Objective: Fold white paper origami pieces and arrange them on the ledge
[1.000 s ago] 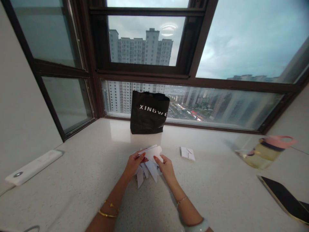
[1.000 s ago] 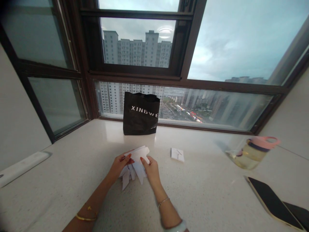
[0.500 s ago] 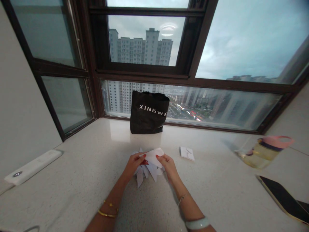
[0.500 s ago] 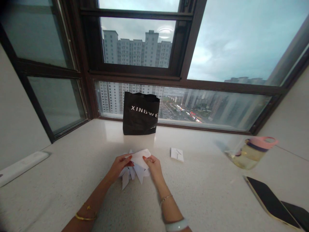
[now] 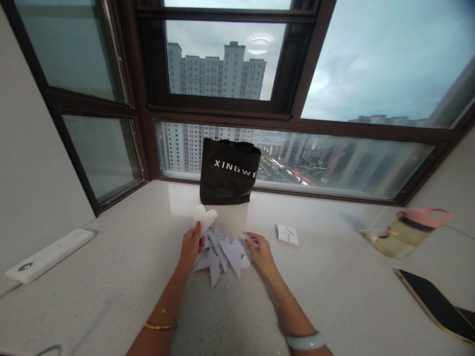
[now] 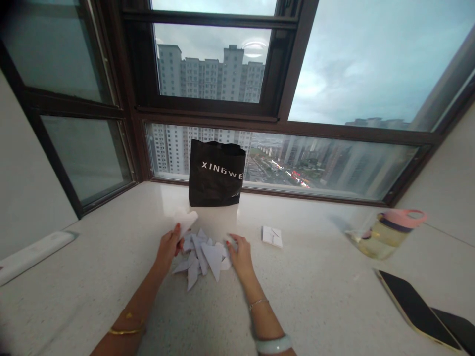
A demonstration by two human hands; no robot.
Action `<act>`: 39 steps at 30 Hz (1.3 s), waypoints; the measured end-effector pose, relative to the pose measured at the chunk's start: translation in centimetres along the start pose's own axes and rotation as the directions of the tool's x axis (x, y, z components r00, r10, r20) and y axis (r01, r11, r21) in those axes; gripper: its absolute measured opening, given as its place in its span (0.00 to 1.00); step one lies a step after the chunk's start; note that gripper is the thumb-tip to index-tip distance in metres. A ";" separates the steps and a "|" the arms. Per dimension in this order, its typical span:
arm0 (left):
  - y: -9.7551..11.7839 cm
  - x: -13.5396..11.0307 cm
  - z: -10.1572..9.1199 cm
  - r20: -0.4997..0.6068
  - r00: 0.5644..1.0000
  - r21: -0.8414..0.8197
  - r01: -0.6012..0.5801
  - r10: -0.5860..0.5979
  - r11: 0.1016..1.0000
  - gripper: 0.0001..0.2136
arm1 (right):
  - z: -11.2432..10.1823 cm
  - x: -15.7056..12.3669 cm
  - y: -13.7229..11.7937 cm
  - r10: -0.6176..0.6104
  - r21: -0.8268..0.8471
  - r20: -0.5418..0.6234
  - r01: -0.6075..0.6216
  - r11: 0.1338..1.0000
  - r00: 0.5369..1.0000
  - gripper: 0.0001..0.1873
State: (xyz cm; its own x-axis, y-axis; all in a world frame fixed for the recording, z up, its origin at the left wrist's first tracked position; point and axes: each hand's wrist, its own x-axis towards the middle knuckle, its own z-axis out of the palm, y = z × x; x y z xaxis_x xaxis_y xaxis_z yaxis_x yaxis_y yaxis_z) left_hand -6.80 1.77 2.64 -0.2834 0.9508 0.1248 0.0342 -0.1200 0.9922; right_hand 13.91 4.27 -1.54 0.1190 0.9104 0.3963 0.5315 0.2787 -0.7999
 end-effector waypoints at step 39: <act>-0.4 -0.2 1.2 0.196 0.966 -0.192 0.204 -0.166 0.960 0.34 | -0.4 -0.4 -2.3 0.164 0.497 0.245 -0.269 0.825 0.956 0.18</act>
State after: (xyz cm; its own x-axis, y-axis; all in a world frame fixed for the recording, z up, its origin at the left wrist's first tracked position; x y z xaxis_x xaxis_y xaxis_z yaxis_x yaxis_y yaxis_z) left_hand -5.65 1.97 2.19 -0.0921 0.9948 -0.0440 -0.2086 0.0240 0.9777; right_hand 12.96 3.14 0.26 -0.0050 0.9906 0.1370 -0.0107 0.1370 -0.9905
